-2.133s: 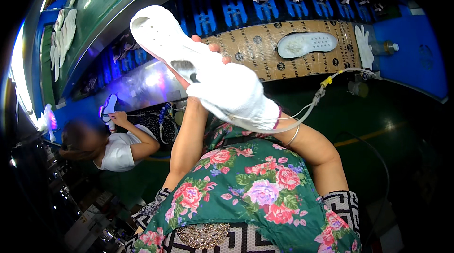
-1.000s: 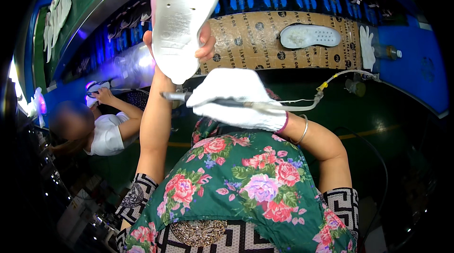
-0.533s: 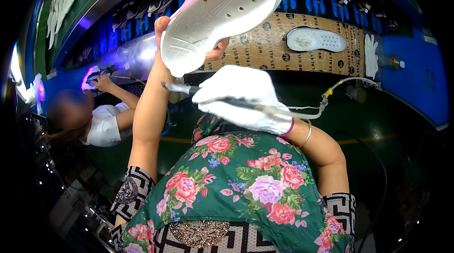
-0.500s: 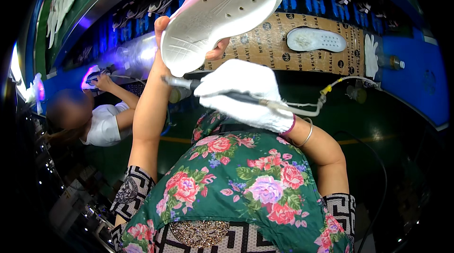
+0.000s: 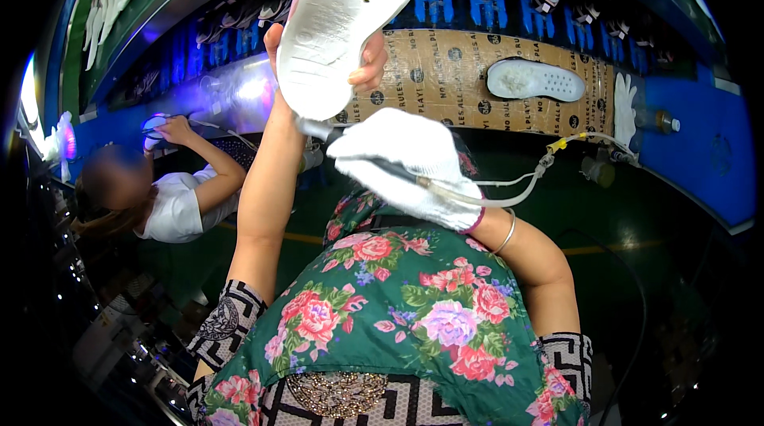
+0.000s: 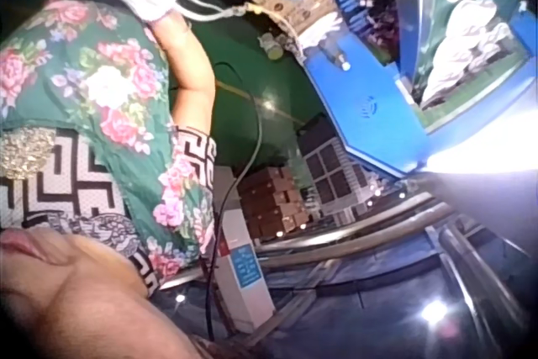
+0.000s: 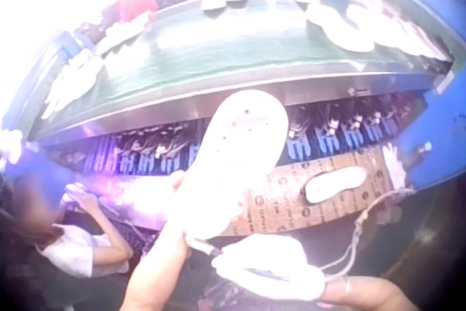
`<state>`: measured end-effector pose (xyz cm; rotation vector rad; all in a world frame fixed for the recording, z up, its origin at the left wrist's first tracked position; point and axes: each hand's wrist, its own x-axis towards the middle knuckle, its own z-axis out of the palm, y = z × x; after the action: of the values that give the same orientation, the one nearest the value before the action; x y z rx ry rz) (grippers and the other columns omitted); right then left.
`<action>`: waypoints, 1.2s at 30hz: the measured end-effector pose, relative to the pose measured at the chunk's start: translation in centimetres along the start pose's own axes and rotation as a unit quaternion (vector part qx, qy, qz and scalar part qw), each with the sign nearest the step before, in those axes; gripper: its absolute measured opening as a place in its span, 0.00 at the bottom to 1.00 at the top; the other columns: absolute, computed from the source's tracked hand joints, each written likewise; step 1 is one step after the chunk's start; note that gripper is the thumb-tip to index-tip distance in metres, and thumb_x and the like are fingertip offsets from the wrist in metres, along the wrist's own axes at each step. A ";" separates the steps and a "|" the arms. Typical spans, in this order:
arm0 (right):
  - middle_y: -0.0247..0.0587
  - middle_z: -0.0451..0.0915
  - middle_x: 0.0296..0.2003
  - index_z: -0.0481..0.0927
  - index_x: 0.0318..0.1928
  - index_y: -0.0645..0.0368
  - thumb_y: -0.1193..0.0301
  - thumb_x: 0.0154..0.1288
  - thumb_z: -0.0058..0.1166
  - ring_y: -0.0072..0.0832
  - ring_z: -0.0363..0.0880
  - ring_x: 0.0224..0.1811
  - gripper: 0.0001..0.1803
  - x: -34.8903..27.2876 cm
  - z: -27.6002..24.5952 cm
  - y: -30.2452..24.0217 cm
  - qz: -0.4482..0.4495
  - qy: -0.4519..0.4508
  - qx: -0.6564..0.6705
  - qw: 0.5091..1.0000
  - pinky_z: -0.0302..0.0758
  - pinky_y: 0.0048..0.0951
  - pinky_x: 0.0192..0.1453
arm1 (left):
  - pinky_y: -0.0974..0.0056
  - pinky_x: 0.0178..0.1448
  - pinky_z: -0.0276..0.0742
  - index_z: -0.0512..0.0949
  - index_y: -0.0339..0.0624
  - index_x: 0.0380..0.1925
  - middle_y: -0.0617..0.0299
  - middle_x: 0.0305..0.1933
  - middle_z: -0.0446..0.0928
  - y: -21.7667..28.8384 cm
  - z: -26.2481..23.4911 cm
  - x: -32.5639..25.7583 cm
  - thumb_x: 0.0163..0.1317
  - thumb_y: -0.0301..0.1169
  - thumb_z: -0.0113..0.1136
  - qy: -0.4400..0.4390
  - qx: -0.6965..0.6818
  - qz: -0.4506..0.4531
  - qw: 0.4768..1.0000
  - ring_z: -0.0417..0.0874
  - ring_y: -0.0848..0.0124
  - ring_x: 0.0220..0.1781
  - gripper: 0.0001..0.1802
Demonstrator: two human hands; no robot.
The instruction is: The person applies glue to the inner surface of shoe soles using a handheld applicator while holding the soles by hand, and then places the soles onto a conveyor belt.
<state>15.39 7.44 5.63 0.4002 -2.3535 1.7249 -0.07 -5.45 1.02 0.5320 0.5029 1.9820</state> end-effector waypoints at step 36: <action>0.36 0.81 0.28 0.85 0.37 0.66 0.76 0.56 0.66 0.19 0.76 0.25 0.08 2.2 -1.3 1.0 0.246 -0.067 0.362 0.896 0.70 0.19 0.29 | 0.48 0.50 0.74 0.61 0.34 0.67 0.37 0.53 0.70 0.4 -2.4 -5.2 0.61 0.62 0.46 0.109 -0.172 0.128 0.971 0.74 0.51 0.48 0.46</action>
<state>12.96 8.73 5.83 0.0014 -1.8975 2.8923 0.50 -10.54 -1.52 0.1676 0.2178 2.3283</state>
